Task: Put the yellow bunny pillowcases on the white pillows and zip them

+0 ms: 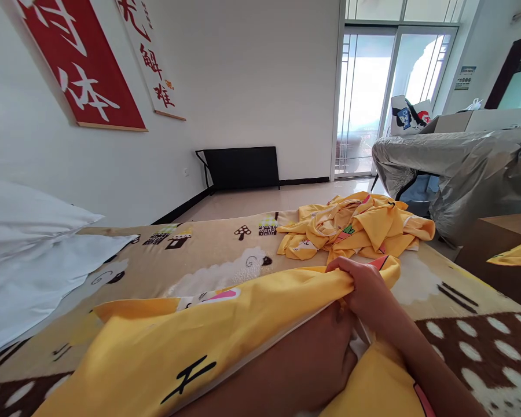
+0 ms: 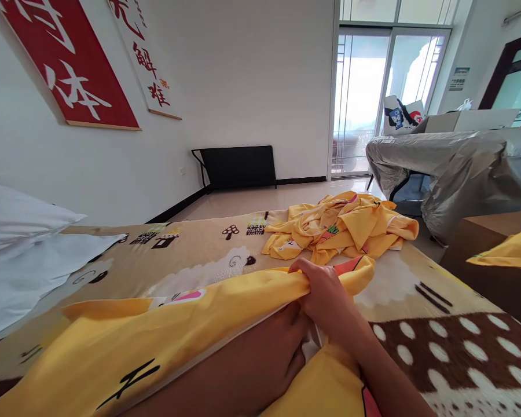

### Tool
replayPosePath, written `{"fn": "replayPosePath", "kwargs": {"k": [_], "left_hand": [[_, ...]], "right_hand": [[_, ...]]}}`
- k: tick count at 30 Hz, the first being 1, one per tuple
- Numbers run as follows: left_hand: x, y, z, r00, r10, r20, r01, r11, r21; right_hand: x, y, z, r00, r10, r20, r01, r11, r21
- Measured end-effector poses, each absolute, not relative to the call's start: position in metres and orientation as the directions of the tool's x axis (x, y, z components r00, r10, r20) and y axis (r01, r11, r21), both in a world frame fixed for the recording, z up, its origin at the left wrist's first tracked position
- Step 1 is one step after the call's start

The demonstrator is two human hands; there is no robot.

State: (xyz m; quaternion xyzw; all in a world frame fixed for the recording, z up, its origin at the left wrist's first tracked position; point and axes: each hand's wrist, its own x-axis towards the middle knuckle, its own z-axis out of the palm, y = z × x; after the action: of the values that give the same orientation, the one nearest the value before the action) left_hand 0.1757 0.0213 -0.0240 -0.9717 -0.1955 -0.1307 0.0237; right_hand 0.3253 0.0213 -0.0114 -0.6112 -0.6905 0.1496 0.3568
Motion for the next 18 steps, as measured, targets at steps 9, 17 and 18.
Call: {"fn": "replayPosePath", "kwargs": {"k": [9,17,18], "left_hand": [[0.1767,0.0223,-0.0296,0.873,0.415,0.255,0.433,-0.901,-0.019],[0.1752,0.0187,-0.0294,0.857,0.447,0.257,0.463,-0.887,0.0],[0.1751,0.0177,-0.0287,0.851,0.459,0.255,0.473,-0.881,0.005]], "right_hand": [[0.329,0.0194,-0.0143,-0.009,0.975,0.22,0.908,0.1,-0.406],[0.3292,0.0188,-0.0149,-0.092,0.928,0.362,0.845,0.265,-0.465],[0.3296,0.0194,-0.0157,-0.092,0.928,0.36,0.827,0.273,-0.492]]}}
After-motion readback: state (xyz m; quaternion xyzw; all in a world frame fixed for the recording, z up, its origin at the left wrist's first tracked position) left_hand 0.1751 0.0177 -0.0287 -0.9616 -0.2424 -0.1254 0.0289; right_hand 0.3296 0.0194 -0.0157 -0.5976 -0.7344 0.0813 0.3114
